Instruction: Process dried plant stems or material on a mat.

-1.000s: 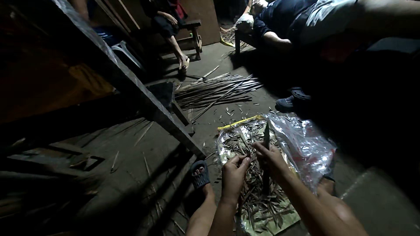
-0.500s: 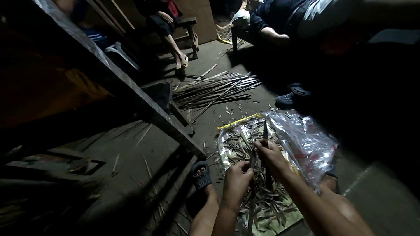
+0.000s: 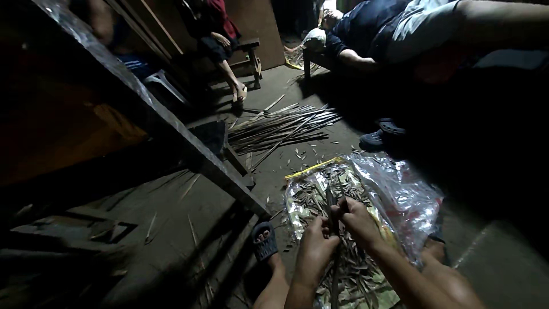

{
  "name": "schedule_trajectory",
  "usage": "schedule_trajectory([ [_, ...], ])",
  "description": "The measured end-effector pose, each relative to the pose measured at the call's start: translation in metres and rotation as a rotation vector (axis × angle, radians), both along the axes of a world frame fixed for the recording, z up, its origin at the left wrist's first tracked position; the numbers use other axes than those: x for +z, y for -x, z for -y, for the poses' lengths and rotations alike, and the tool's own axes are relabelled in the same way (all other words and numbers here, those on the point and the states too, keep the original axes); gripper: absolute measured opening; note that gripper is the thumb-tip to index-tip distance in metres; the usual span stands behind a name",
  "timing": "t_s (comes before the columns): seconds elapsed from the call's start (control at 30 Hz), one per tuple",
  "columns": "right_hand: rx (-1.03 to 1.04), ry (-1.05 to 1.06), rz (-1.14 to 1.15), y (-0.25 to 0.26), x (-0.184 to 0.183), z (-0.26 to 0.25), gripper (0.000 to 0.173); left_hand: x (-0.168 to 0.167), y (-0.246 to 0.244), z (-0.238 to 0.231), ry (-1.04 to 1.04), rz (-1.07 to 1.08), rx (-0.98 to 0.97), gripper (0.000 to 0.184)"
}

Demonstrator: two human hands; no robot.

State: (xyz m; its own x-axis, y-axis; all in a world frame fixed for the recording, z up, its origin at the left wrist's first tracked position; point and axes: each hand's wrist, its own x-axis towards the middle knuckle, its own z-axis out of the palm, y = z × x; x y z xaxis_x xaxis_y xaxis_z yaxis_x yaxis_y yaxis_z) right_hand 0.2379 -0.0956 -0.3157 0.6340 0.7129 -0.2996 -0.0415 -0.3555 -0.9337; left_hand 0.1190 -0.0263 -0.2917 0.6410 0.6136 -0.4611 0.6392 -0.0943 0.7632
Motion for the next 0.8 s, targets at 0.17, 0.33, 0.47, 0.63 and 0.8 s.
schedule_trajectory([
  [0.17, -0.071, -0.14, -0.186, -0.005, -0.005, -0.001, 0.011, -0.009, 0.002, -0.006, 0.12, 0.195, 0.154, 0.024],
  [0.33, -0.084, -0.229, -0.445, -0.002, -0.006, -0.003, 0.01, -0.016, -0.011, 0.008, 0.174, 0.296, 0.329, 0.024],
  [0.47, -0.096, -0.239, -0.477, -0.003, -0.007, -0.003, 0.01, -0.021, -0.015, 0.007, 0.131, 0.351, 0.368, 0.017],
  [0.63, 0.105, -0.213, -0.344, 0.009, -0.006, 0.003, 0.031, -0.021, -0.014, -0.002, 0.14, 0.429, 0.471, 0.012],
  [0.8, 0.208, -0.253, -0.288, 0.023, -0.005, 0.006, 0.048, -0.018, -0.012, -0.007, 0.111, 0.47, 0.524, 0.008],
])
